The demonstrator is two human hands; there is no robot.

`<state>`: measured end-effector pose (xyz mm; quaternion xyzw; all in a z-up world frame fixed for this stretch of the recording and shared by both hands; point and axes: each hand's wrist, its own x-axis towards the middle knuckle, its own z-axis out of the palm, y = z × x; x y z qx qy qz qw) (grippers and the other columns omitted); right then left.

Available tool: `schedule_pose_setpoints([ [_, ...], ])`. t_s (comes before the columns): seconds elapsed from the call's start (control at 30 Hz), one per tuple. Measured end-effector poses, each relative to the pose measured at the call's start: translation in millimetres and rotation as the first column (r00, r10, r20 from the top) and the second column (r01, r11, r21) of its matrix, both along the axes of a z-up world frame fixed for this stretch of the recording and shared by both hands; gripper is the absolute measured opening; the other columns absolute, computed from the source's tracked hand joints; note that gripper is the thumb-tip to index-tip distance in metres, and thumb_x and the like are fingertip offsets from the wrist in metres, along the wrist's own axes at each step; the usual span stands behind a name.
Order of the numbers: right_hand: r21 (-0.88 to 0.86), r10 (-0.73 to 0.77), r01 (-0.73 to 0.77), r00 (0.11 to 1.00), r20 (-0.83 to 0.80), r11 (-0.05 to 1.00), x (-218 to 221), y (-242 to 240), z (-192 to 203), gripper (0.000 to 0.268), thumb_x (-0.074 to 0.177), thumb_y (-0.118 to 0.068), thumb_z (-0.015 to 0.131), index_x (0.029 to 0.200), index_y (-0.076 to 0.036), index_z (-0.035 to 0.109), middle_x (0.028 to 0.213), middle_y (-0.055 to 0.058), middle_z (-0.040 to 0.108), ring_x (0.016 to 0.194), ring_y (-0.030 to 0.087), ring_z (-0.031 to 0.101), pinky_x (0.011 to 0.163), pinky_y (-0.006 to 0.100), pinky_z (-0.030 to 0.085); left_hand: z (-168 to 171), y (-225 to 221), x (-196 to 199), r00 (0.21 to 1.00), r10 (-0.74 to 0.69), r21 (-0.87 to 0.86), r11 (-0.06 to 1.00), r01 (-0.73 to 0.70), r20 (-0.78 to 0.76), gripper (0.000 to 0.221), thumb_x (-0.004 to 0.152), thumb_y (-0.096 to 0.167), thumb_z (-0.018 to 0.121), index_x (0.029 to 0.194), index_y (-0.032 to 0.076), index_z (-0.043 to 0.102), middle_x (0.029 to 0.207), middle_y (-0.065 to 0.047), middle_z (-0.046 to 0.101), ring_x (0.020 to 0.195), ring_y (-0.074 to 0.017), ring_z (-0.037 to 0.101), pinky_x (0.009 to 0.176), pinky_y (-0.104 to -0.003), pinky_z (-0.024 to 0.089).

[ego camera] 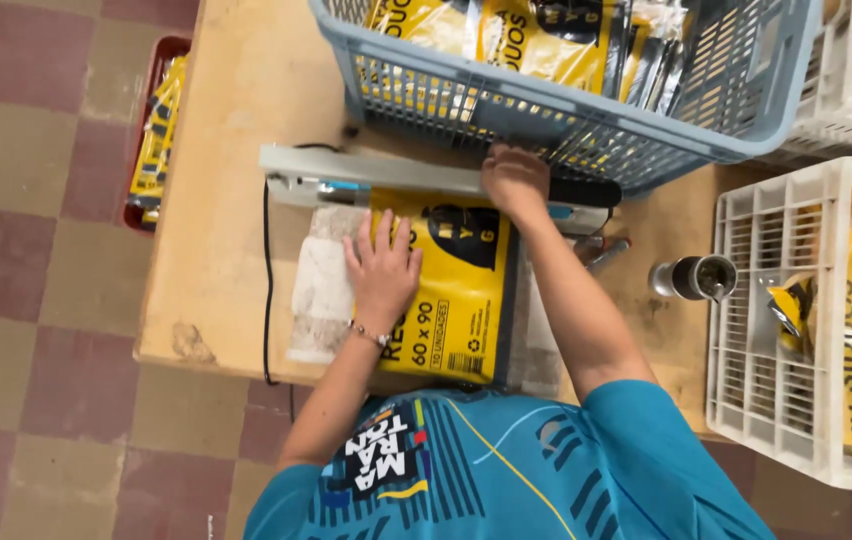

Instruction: Sealing plastic bags using a manual heat sealer and placing them into a collection basket

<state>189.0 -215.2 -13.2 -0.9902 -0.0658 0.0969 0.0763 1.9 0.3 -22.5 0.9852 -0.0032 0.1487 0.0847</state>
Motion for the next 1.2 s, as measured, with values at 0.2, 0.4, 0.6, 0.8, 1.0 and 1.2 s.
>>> schedule_pose_setpoints([
  [0.2,0.050,-0.075,0.078,0.995,-0.073,0.996,-12,8,24,0.041,0.099,-0.039,0.042,0.108,-0.011,0.070,0.103,0.020,0.075,0.102,0.044,0.072,0.088,0.057,0.054,7,-2,-3,0.999,-0.045,-0.028,0.999,0.044,-0.015,0.053,0.105,0.054,0.039,0.144,0.022,0.054,0.152,-0.010,0.050,0.151,-0.0353,0.034,0.114,-0.066,0.023],
  [0.4,0.039,-0.089,0.094,0.988,-0.125,0.995,-11,11,22,0.043,0.099,-0.039,0.042,0.109,-0.011,0.074,0.104,0.018,0.076,0.102,0.043,0.072,0.089,0.057,0.054,48,-13,-16,0.926,-0.119,-0.150,0.986,0.069,-0.358,0.062,0.100,0.062,0.046,0.149,0.024,0.047,0.159,-0.011,0.040,0.155,-0.0355,0.020,0.118,-0.069,0.016],
  [0.6,-0.041,-0.118,0.112,0.974,-0.192,0.993,-11,17,39,0.043,0.099,-0.043,0.041,0.113,-0.018,0.073,0.106,0.013,0.077,0.105,0.039,0.073,0.090,0.055,0.054,48,-22,-71,0.756,-0.436,-0.216,0.900,0.379,-0.488,0.088,0.091,0.081,0.042,0.155,0.021,0.037,0.168,-0.011,0.026,0.158,-0.0343,0.007,0.122,-0.067,0.003],
  [0.8,-0.009,-0.112,0.112,0.972,-0.207,0.994,-13,16,46,0.042,0.100,-0.038,0.045,0.112,-0.011,0.075,0.107,0.018,0.077,0.105,0.042,0.072,0.090,0.056,0.054,8,-8,-128,0.754,-0.646,-0.063,0.763,0.643,-0.120,0.103,0.071,0.079,0.060,0.155,0.022,0.043,0.164,-0.010,0.039,0.155,-0.0348,0.031,0.118,-0.069,0.020],
  [1.0,-0.010,-0.117,0.117,0.974,-0.194,0.993,-14,18,49,0.038,0.102,-0.028,0.037,0.110,-0.011,0.070,0.109,0.019,0.074,0.097,0.042,0.067,0.077,0.050,0.052,21,-1,-126,0.765,-0.644,0.165,0.751,0.639,-0.030,0.076,0.099,0.069,0.058,0.154,0.018,0.047,0.161,-0.007,0.045,0.149,-0.0282,0.042,0.114,-0.058,0.034],
  [1.2,0.016,-0.050,0.050,0.999,-0.011,0.999,-13,10,33,0.034,0.101,-0.025,0.041,0.103,-0.009,0.071,0.097,0.018,0.075,0.088,0.044,0.069,0.067,0.052,0.055,38,-12,-122,0.777,-0.599,0.107,0.800,0.590,0.195,0.024,0.103,0.026,0.067,0.124,0.018,0.070,0.136,-0.004,0.068,0.129,-0.0232,0.063,0.093,-0.043,0.055],
])
